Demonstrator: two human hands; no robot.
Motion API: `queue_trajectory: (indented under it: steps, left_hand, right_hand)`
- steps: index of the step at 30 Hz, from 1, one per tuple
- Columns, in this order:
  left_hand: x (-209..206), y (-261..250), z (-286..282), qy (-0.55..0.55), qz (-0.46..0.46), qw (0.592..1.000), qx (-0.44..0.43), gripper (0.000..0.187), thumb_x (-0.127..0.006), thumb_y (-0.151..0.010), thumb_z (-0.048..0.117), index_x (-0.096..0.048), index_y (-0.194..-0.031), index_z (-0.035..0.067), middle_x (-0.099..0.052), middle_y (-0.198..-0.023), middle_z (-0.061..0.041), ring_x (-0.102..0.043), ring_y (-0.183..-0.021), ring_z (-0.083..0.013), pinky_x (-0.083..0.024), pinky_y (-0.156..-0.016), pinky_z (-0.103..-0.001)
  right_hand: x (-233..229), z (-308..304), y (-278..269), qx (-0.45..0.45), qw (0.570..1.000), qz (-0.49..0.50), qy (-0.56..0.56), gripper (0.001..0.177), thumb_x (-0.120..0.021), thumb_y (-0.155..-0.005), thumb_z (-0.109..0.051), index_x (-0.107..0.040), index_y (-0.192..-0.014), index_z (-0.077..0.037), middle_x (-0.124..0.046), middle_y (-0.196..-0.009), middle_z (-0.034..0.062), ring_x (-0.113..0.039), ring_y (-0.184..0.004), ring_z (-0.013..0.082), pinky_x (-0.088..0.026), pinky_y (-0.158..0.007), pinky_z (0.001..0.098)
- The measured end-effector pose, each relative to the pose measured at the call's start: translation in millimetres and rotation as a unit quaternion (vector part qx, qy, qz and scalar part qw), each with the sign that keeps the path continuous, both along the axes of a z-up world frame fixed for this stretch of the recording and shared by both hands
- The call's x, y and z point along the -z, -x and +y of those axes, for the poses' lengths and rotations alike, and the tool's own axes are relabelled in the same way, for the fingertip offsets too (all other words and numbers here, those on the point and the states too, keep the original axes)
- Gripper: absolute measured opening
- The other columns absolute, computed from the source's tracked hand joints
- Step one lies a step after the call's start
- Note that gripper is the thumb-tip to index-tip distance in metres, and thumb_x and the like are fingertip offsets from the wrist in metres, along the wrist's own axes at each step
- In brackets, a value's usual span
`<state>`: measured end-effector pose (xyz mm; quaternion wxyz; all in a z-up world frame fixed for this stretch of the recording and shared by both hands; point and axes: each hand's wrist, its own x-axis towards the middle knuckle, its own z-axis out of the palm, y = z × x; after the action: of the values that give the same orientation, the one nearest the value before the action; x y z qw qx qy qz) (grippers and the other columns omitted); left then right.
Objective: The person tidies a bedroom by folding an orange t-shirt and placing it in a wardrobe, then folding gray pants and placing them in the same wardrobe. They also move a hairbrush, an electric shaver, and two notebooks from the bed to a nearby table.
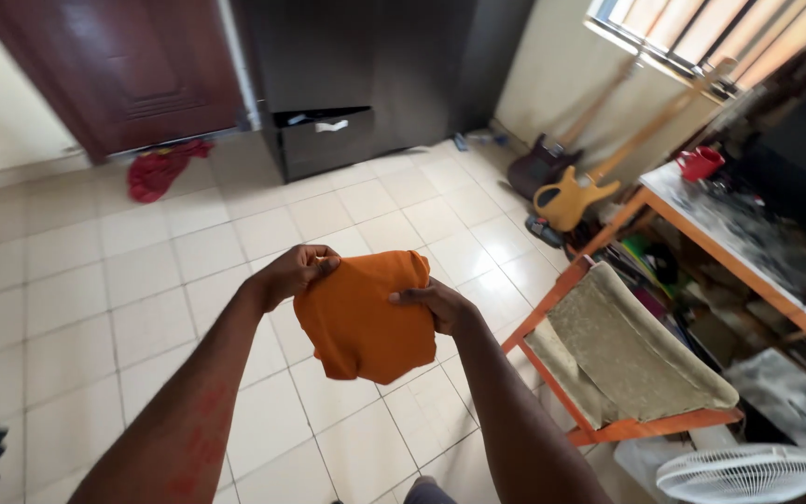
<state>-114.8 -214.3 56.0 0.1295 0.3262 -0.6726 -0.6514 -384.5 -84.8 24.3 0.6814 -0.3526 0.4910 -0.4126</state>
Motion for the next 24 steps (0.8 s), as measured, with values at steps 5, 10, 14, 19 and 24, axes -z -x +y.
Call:
queue_trajectory:
  steps: [5, 10, 14, 19, 24]
  left_hand:
    - [4, 78, -62, 0.017, -0.016, 1.000, -0.001, 0.047, -0.063, -0.094, 0.052, -0.070, -0.107, 0.007, -0.075, -0.093, -0.006, -0.068, -0.085, -0.0140, -0.058, -0.080, -0.032]
    - [5, 149, -139, 0.062, -0.051, 0.996, -0.035, 0.037, -0.063, -0.096, 0.041, -0.071, -0.108, 0.007, -0.075, -0.098, -0.006, -0.069, -0.091, -0.0143, -0.058, -0.084, -0.035]
    - [20, 204, -217, 0.069, -0.009, 0.995, -0.076, 0.036, -0.056, -0.100, 0.039, -0.067, -0.116, 0.009, -0.073, -0.108, -0.006, -0.069, -0.099, -0.0136, -0.057, -0.092, -0.035]
    - [5, 270, -314, 0.073, -0.055, 0.991, -0.101, 0.037, -0.052, -0.102, 0.040, -0.063, -0.119, 0.010, -0.071, -0.117, -0.003, -0.069, -0.102, -0.0162, -0.055, -0.090, -0.038]
    - [2, 334, -365, 0.071, -0.048, 0.992, -0.094, 0.034, -0.051, -0.103, 0.037, -0.063, -0.117, 0.009, -0.073, -0.115, -0.006, -0.072, -0.100, -0.0178, -0.056, -0.088, -0.037]
  right_hand:
    - [5, -44, 52, 0.099, 0.995, 0.007, -0.032, 0.084, -0.082, -0.073, -0.028, -0.042, -0.143, -0.002, -0.061, -0.129, 0.0254, -0.065, -0.118, 0.0371, -0.059, -0.098, 0.0496]
    - [17, -107, 112, 0.124, 0.991, -0.055, 0.012, 0.083, -0.080, -0.079, -0.033, -0.042, -0.144, 0.003, -0.060, -0.131, 0.0275, -0.064, -0.121, 0.0383, -0.059, -0.098, 0.0490]
    - [16, -167, 172, 0.147, 0.985, -0.090, 0.029, 0.081, -0.078, -0.083, -0.036, -0.043, -0.144, 0.004, -0.060, -0.131, 0.0276, -0.064, -0.121, 0.0378, -0.058, -0.098, 0.0485]
    - [-4, -244, 259, 0.188, 0.971, -0.128, 0.073, 0.076, -0.074, -0.085, -0.035, -0.043, -0.145, -0.001, -0.061, -0.132, 0.0226, -0.065, -0.121, 0.0319, -0.058, -0.099, 0.0462]
    - [-14, -292, 344, 0.198, 0.955, -0.183, 0.123, 0.069, -0.070, -0.092, -0.033, -0.042, -0.143, 0.005, -0.060, -0.130, 0.0276, -0.065, -0.118, 0.0367, -0.057, -0.097, 0.0488]
